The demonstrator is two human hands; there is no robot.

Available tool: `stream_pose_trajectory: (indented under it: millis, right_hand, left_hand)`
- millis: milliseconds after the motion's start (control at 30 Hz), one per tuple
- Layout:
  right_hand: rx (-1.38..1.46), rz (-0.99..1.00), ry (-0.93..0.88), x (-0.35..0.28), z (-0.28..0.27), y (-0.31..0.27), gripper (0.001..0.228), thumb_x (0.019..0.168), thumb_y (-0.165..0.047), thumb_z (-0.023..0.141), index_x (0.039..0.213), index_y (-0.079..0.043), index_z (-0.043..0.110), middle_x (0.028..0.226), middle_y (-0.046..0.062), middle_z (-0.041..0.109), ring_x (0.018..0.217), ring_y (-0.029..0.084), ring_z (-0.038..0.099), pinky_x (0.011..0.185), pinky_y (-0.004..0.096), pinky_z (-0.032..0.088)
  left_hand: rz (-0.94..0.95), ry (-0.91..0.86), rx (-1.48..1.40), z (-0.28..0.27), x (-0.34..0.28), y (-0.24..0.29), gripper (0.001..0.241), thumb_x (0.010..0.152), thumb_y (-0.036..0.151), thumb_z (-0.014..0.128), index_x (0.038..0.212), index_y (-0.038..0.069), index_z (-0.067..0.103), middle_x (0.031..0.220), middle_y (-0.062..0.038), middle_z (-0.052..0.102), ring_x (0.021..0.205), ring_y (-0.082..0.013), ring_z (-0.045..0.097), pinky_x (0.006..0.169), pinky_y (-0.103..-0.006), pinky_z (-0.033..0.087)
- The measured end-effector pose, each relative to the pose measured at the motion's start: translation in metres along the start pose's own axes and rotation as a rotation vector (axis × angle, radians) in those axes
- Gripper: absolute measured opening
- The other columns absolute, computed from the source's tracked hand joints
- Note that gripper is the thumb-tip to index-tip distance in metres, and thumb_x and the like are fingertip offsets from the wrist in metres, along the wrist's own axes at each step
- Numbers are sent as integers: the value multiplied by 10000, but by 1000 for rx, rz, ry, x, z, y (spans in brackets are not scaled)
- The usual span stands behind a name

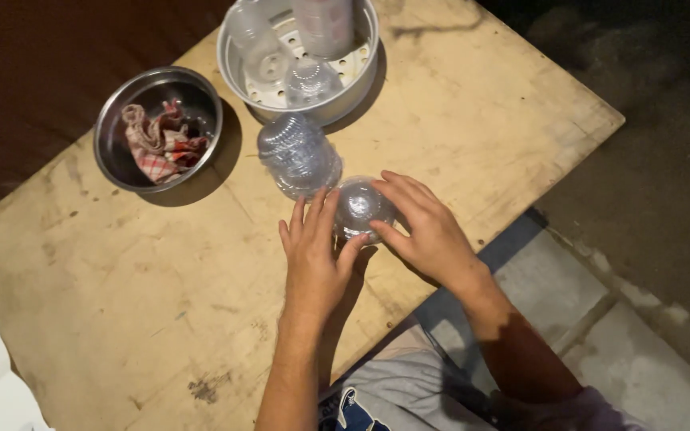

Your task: Cleaning and drying plastic cup lids with a cloth at a counter.

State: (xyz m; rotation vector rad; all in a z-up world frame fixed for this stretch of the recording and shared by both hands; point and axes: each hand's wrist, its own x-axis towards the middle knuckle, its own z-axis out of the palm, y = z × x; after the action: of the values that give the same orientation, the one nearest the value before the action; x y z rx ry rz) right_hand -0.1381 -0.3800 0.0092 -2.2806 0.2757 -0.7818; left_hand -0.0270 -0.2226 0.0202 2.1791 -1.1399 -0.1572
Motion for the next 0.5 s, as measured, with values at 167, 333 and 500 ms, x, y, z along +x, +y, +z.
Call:
stream_pose_trajectory:
  millis: [167,333,500]
  right_hand:
    - [43,12,0,-4,6,9,496,894,-172,772,1351,-35,634,1299,218,670,1272,430,597,1056,539,481]
    - [51,-18,19,-4,8,8,474,916,-160,756,1354,-33,630,1309,217,662,1261,429,600,1048,529,490]
    - [44,-37,32,-2,3,5,471,918,-171,757,1349,-30,630,1311,213,661,1256,426,604,1043,531,492]
  left_hand:
    - [4,-10,36,13,3,-5,747,899,356,740,1519,76,433,1506,-193,497,1421,-499,340,1062,-786,202]
    - [11,38,64,19,4,-9,721,892,327,746,1511,97,458,1491,-144,532,1385,-468,393,1073,-747,221]
    - [40,86,64,20,3,-10,719,890,353,752,1510,128,467,1501,-101,535,1392,-435,401,1103,-710,208]
